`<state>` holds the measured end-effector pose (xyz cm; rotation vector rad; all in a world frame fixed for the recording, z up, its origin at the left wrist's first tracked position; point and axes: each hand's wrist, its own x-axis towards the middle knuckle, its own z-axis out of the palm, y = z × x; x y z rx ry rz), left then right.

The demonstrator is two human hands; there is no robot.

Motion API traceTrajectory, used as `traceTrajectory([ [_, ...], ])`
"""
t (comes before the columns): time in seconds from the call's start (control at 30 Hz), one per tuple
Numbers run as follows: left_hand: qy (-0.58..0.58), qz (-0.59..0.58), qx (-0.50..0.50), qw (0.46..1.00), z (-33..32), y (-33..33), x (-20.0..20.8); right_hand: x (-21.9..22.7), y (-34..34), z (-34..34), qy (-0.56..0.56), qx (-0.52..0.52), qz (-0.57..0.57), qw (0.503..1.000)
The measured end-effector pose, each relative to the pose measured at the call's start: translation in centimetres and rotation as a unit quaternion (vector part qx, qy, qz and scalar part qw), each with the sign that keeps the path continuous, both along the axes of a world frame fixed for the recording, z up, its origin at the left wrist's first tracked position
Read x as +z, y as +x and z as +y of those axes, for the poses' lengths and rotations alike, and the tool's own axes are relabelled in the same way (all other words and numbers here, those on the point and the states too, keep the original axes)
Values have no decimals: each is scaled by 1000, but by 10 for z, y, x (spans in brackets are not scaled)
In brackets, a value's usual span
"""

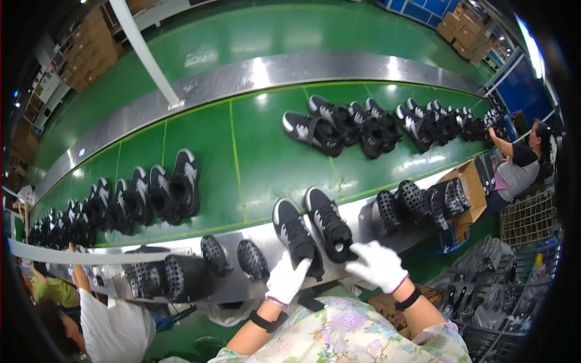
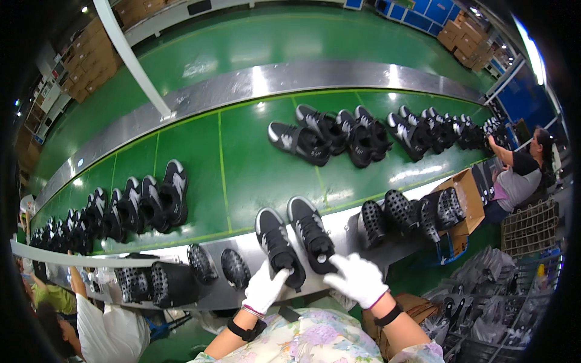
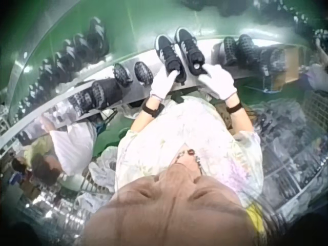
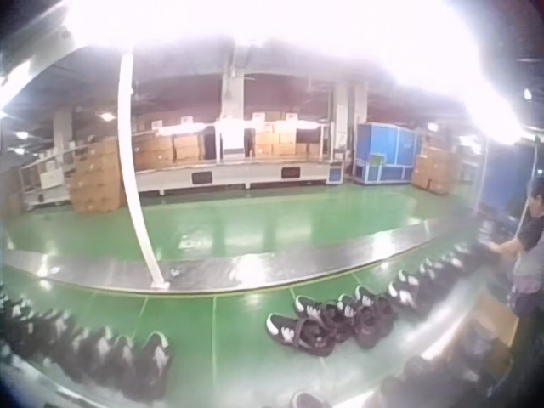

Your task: Inspecting and organizing shoes and shoe components on a factory conveyor belt.

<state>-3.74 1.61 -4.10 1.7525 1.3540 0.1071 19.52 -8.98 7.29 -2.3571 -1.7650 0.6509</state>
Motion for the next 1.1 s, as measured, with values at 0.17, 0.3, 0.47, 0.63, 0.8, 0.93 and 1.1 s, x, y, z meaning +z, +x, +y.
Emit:
traceTrajectory([
  [0.17,56,74,6,996,30,24,1,-57,-5,33,-39,41,36,998],
  [0.3,136,82,69,985,104,14,1,-94,-22,119,112,51,75,990],
  [0.47,84,-2,226,970,176,-7,12,-91,-21,221,232,40,164,958],
  [0.63,70,-134,283,947,105,-35,29,-66,76,266,155,-44,-60,985],
  [0.8,104,-75,184,975,19,-54,36,-79,155,304,-6,-96,-126,987],
  [0.93,89,-99,219,967,5,-63,38,-96,175,325,-51,-132,-16,990],
  [1.1,66,-142,176,972,26,-39,35,-97,96,290,33,-82,-107,990],
])
